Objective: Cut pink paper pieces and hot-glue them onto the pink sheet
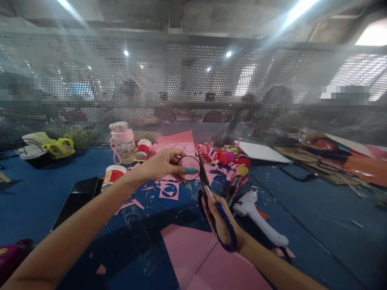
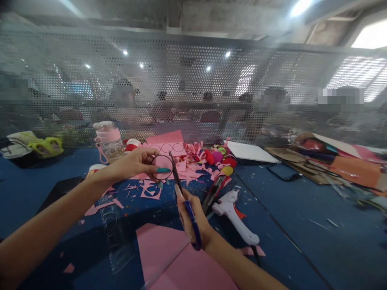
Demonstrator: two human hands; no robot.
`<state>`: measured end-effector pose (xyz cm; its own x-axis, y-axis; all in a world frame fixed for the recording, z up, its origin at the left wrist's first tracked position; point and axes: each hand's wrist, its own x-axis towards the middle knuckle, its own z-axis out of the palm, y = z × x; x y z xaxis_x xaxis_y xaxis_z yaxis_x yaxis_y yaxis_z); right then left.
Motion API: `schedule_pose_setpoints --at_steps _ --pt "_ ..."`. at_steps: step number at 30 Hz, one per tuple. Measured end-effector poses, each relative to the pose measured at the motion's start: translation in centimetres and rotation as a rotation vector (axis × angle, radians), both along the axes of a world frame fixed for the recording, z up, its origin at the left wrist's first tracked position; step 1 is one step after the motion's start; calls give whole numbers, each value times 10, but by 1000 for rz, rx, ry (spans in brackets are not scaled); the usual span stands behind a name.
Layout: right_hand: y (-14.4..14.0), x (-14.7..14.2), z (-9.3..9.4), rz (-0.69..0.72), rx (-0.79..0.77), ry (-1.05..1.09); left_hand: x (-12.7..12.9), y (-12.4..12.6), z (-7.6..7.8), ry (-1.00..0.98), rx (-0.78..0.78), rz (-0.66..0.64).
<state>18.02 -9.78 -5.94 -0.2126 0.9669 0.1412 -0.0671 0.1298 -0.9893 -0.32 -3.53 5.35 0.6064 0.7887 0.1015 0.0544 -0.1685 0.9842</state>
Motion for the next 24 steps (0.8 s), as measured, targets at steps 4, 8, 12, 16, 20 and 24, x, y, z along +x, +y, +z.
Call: schedule_pose_setpoints --at_steps 4,8,12,16,20,24 --pt "0 2 1 1 -13 -36 0 0 1 11 10 -9" --pt "1 3 -1 -18 6 -47 -1 1 1 13 29 -10" --pt "1 3 -3 -21 -15 -48 -3 4 0 27 115 56" --pt "1 3 -3 -15 -1 -50 -3 4 0 18 114 61" --pt "1 2 -2 -23 20 -56 -1 3 0 1 92 49" --pt "0 1 4 -15 42 -87 -2 2 1 4 88 44"
